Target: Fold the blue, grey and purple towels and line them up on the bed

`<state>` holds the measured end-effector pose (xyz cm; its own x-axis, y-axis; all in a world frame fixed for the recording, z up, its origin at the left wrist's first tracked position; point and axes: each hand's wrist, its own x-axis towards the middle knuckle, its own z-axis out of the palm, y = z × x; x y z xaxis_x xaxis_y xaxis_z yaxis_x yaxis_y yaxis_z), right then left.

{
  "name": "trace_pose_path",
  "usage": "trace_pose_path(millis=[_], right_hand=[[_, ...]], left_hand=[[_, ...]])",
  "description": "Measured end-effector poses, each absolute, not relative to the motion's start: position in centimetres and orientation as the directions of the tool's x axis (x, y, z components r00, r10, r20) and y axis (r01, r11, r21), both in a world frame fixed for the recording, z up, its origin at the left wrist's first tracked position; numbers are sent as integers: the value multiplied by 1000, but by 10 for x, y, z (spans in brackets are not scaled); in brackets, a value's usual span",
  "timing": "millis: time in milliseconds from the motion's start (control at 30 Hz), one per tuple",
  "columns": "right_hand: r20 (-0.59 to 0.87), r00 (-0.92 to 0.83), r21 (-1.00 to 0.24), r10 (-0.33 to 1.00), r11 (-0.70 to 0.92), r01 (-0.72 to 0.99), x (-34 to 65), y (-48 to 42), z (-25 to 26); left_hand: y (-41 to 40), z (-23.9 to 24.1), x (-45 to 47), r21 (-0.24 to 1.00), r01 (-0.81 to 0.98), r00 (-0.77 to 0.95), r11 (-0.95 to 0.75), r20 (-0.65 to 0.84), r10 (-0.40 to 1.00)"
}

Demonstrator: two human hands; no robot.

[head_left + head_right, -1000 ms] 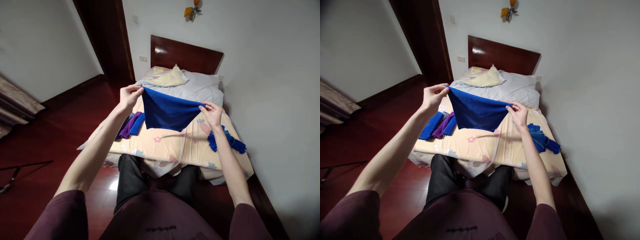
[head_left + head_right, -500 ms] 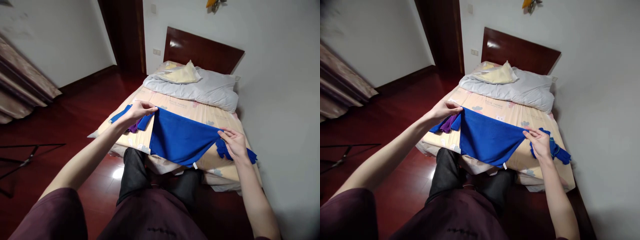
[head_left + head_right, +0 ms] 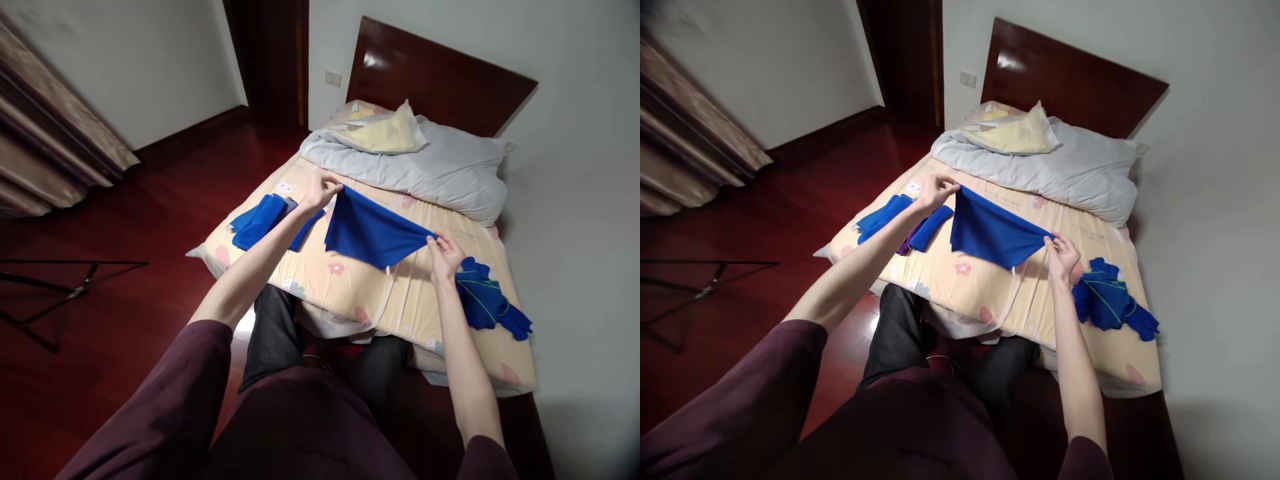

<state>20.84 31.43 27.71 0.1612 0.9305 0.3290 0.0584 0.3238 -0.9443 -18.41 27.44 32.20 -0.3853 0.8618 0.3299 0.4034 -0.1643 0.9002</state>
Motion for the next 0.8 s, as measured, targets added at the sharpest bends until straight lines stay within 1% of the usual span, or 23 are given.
trace_pose_path(millis=[67,100,167,200,233,267,333,367,433,500,567,633,700,800], right_hand=[[429,159,-903,889,417,104,211,314,268],[463,147,-885,874,447,131,213,311,260],[482,110,-869,869,457,192,219,299,235],[466,89,-870,881,437,227,221,290,218],[434,61,-874,899,404,269,222,280,199],[394,41,-878,918,363,312,222,268,178],[255,-49,-884,966,253,392,221,241,135],[198,-73,-887,977,211,410,219,227,114],[78,-127,-889,989,127,440,217,202,78],[-38,-142,-894,989,30,448,214,184,50],[-105,-75,-922,992,-68,382,212,177,32],[-119,56,-960,991,-130,248,210,178,22],[-142,153,-977,978,-164,137,208,184,21],[-196,186,-974,963,-213,76,210,191,26]], left_hand=[[266,322,-185,825,502,-370,-260,476,798],[257,317,-186,790,540,-352,-291,526,774],[234,293,-185,755,586,-329,-296,555,764],[220,275,-183,763,589,-329,-268,529,782],[206,252,-181,781,583,-332,-224,480,812],[192,227,-178,809,571,-351,-140,395,849],[167,174,-171,859,500,-402,104,124,907],[155,148,-167,857,485,-407,172,47,912],[135,102,-159,845,474,-388,246,-50,920],[119,66,-154,836,448,-376,317,-145,915],[110,41,-152,861,286,-422,420,-280,862],[108,25,-152,875,167,-452,455,-343,824],[111,19,-151,884,128,-462,449,-347,816],[118,19,-148,896,103,-471,431,-338,815]])
